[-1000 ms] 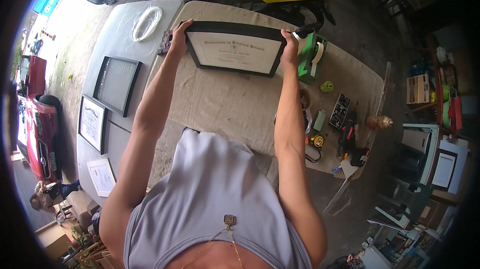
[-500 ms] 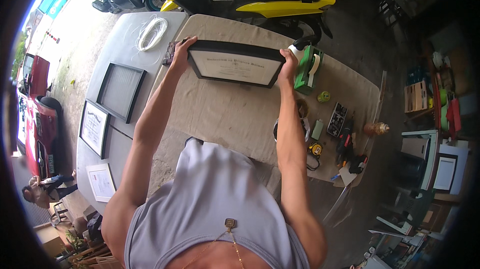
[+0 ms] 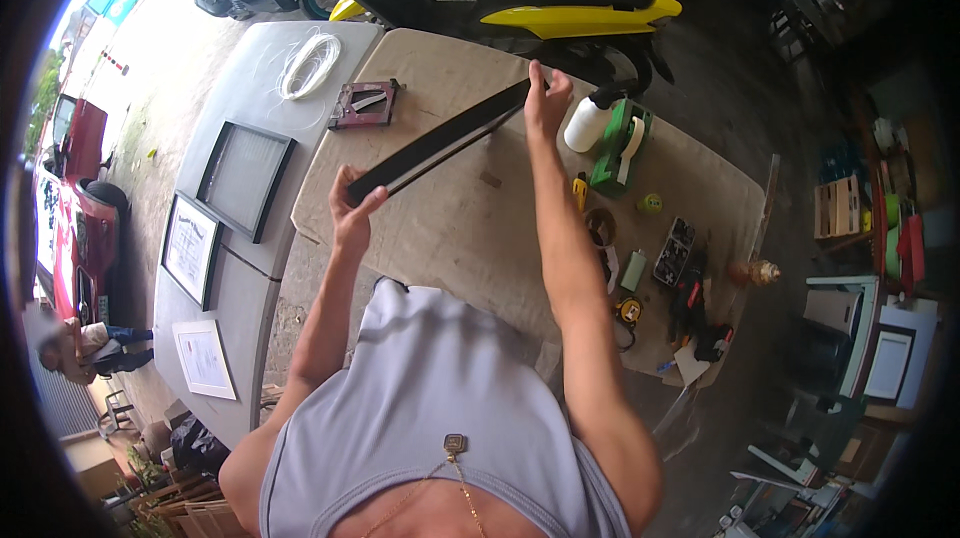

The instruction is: The person wipes a wooden frame, applies brown tape to the edges, and trims the excess with a utility knife. They then measure the frame, flip it over, and use a power drill to secure the backing.

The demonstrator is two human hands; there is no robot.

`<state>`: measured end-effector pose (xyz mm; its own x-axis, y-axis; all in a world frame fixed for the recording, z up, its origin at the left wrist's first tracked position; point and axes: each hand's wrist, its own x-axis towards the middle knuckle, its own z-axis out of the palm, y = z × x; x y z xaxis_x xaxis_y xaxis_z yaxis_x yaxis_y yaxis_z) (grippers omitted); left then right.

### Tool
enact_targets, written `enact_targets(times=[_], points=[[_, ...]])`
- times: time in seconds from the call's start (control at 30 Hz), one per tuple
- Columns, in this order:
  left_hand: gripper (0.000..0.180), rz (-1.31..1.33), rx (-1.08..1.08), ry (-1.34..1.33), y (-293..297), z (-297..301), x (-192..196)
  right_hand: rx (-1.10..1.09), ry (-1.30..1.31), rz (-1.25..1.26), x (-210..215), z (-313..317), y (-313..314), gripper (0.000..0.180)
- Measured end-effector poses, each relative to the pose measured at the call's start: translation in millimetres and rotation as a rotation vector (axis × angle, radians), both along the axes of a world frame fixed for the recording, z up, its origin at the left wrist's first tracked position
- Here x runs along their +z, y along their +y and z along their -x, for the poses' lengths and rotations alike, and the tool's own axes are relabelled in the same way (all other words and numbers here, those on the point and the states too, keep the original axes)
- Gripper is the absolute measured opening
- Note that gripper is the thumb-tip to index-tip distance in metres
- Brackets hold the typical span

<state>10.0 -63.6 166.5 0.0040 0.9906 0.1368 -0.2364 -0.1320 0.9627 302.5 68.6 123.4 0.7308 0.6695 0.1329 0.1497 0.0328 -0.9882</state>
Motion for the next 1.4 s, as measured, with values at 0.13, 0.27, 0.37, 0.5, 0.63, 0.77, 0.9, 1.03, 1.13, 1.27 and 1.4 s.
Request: enact_targets(times=[0.13, 0.27, 0.37, 0.5, 0.63, 0.77, 0.9, 1.03, 1.13, 1.27, 1.4], points=[[0.039, -0.173, 0.091, 0.178, -21, -6, -18, 0.17, 0.293, 0.006, -11, 64, -65, 0.078], [0.047, -0.387, -0.078, 0.629, -60, -9, -38, 0.296, 0.471, -0.02, 0, 111, -159, 0.062], [0.048, -0.335, -0.391, 0.717, -84, -17, -52, 0.255, 0.479, 0.147, -21, 99, -190, 0.051], [0.051, -0.452, -0.604, 0.852, -71, -16, -51, 0.127, 0.328, 0.326, -53, 77, -208, 0.044], [0.048, -0.287, -0.097, 1.178, -16, 6, -118, 0.053, 0.063, 0.497, -78, 60, -217, 0.037], [0.035, 0.006, -0.223, 1.388, 37, 41, -175, 0.095, 0.135, 0.414, -96, 49, -224, 0.036], [0.025, 0.016, -0.452, 1.324, 49, 50, -169, 0.183, 0.102, 0.344, -107, 39, -223, 0.042], [0.021, -0.053, -0.314, 1.258, 22, 64, -167, 0.289, -0.06, 0.449, -127, 22, -207, 0.055], [0.02, 0.001, -0.27, 1.291, 4, 73, -178, 0.236, -0.238, 0.394, -119, 36, -217, 0.042], [0.023, 0.069, -0.253, 1.167, -3, 71, -165, 0.063, -0.167, 0.232, -87, 22, -265, 0.02], [0.031, 0.252, -0.323, 1.031, -3, 81, -162, -0.291, -0.628, 0.57, -102, -38, -338, 0.016]])
